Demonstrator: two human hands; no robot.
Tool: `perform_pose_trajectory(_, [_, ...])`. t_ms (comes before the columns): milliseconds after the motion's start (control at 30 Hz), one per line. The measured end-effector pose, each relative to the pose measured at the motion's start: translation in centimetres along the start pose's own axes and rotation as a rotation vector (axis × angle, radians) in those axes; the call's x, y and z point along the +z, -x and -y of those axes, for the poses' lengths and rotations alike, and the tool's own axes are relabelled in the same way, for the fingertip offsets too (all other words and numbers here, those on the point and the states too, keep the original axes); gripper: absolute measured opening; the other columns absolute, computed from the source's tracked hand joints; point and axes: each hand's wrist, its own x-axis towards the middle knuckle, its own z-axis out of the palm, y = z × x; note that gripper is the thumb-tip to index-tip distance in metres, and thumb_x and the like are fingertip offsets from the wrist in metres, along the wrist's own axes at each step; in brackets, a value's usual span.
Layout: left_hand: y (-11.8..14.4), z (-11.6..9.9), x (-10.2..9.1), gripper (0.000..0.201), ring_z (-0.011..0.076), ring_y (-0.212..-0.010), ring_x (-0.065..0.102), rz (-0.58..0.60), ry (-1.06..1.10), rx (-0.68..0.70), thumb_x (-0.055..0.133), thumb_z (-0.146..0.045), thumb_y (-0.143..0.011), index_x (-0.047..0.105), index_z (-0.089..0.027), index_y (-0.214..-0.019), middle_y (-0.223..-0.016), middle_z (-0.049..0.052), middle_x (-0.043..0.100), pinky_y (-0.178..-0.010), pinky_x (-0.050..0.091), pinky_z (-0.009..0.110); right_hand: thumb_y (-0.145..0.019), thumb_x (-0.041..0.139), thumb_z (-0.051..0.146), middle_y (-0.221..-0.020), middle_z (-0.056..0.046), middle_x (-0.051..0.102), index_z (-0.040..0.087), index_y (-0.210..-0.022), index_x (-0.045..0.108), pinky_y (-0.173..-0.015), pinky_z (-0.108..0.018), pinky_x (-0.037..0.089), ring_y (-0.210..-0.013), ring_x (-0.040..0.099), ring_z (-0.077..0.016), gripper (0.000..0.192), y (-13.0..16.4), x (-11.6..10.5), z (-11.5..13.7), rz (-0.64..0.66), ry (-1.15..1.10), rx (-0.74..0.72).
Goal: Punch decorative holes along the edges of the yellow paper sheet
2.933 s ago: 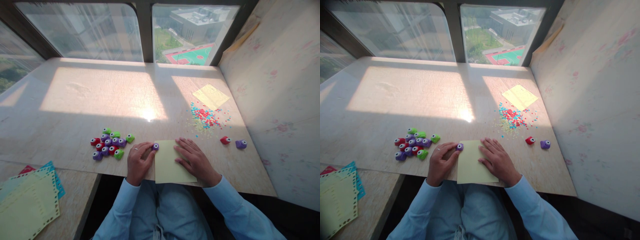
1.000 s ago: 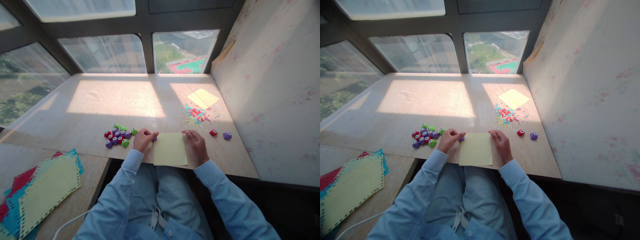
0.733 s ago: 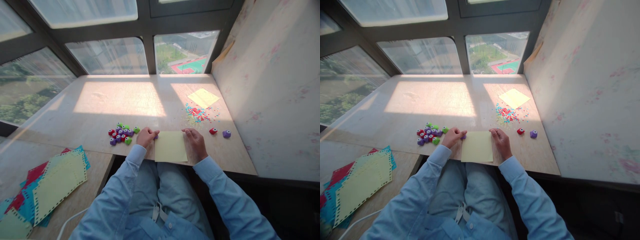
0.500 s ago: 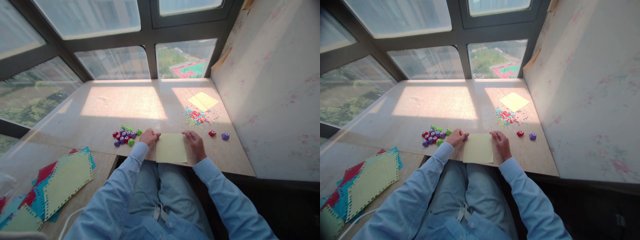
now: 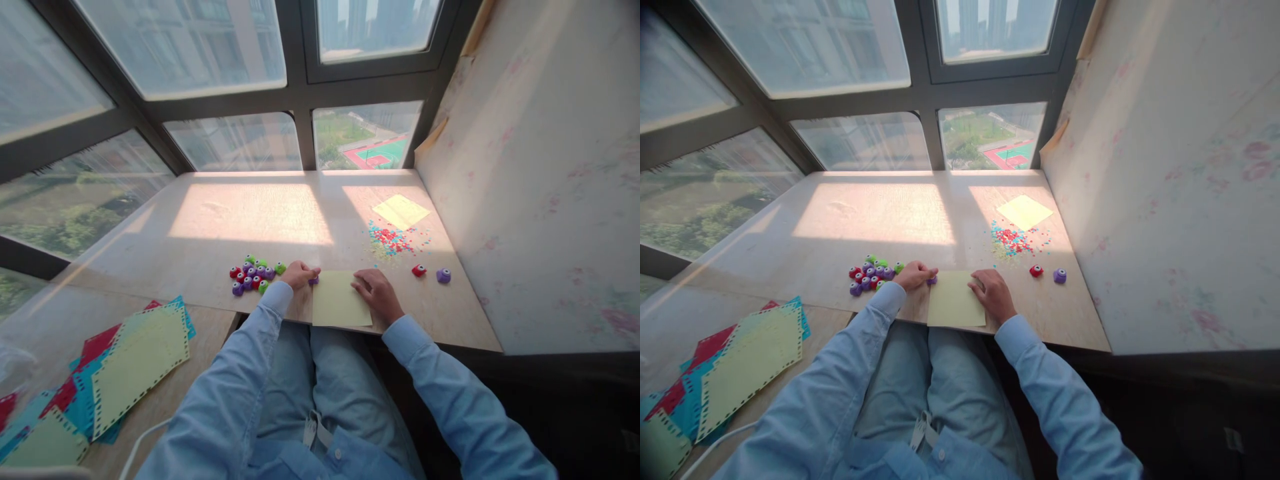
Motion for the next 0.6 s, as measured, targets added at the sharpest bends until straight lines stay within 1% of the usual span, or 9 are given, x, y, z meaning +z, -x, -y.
perform_pose_trajectory(133, [0.1, 0.4, 0.0, 0.041, 0.0084, -0.043, 0.039, 0.000, 0.131, 0.018, 0.078, -0.046, -0.067, 0.049, -0.020, -0.058, -0.045, -0.006, 0.046, -0.047, 0.029, 0.024, -0.088, 0.063, 0.032, -0.103, -0.013, 0.071, 0.020, -0.102, 0.069, -0.089, -0.048, 0.051, -0.099, 0.062, -0.0298, 0.019, 0.0, -0.1, -0.1, 0.048, 0.057, -0.049])
perform_pose_trajectory(233, [0.3, 0.7, 0.1, 0.044, 0.0081, -0.044, 0.041, -0.036, 0.199, 0.034, 0.080, -0.049, -0.064, 0.048, -0.020, -0.058, -0.045, -0.006, 0.046, -0.046, 0.030, 0.023, -0.087, 0.064, 0.030, -0.104, -0.013, 0.070, 0.021, -0.102, 0.070, -0.090, -0.047, 0.050, -0.100, 0.062, -0.0295, 0.019, 0.0, -0.2, -0.1, 0.060, 0.073, -0.051])
perform_pose_trajectory(300, [0.5, 0.8, 0.1, 0.046, 0.0083, -0.045, 0.043, -0.069, 0.228, 0.044, 0.079, -0.050, -0.065, 0.045, -0.020, -0.058, -0.046, -0.005, 0.048, -0.046, 0.031, 0.022, -0.087, 0.065, 0.029, -0.104, -0.013, 0.070, 0.020, -0.102, 0.070, -0.090, -0.047, 0.050, -0.100, 0.062, -0.0295, 0.019, 0.0, -0.2, -0.1, 0.065, 0.072, -0.053])
perform_pose_trajectory(400, [0.8, 1.2, 0.0, 0.042, 0.0090, -0.048, 0.046, -0.125, 0.235, 0.062, 0.076, -0.047, -0.069, 0.045, -0.020, -0.059, -0.050, -0.004, 0.052, -0.048, 0.034, 0.022, -0.087, 0.064, 0.029, -0.103, -0.013, 0.070, 0.020, -0.101, 0.070, -0.090, -0.047, 0.050, -0.099, 0.062, -0.0293, 0.018, 0.0, -0.1, -0.2, 0.059, 0.053, -0.047])
perform_pose_trajectory(500, [1.0, 1.8, -0.2, 0.035, 0.0106, -0.055, 0.052, -0.191, 0.200, 0.091, 0.073, -0.041, -0.073, 0.048, -0.019, -0.063, -0.059, -0.002, 0.057, -0.054, 0.038, 0.023, -0.087, 0.063, 0.031, -0.102, -0.013, 0.070, 0.021, -0.100, 0.071, -0.090, -0.047, 0.050, -0.099, 0.062, -0.0292, 0.018, 0.0, -0.1, -0.2, 0.046, 0.034, -0.034])
perform_pose_trajectory(600, [1.3, 2.3, -0.5, 0.029, 0.0129, -0.062, 0.055, -0.248, 0.146, 0.118, 0.071, -0.038, -0.076, 0.051, -0.019, -0.067, -0.064, -0.001, 0.059, -0.060, 0.040, 0.025, -0.088, 0.062, 0.032, -0.102, -0.012, 0.070, 0.022, -0.100, 0.071, -0.091, -0.048, 0.049, -0.099, 0.061, -0.0292, 0.018, 0.0, -0.2, -0.1, 0.042, 0.025, -0.020])
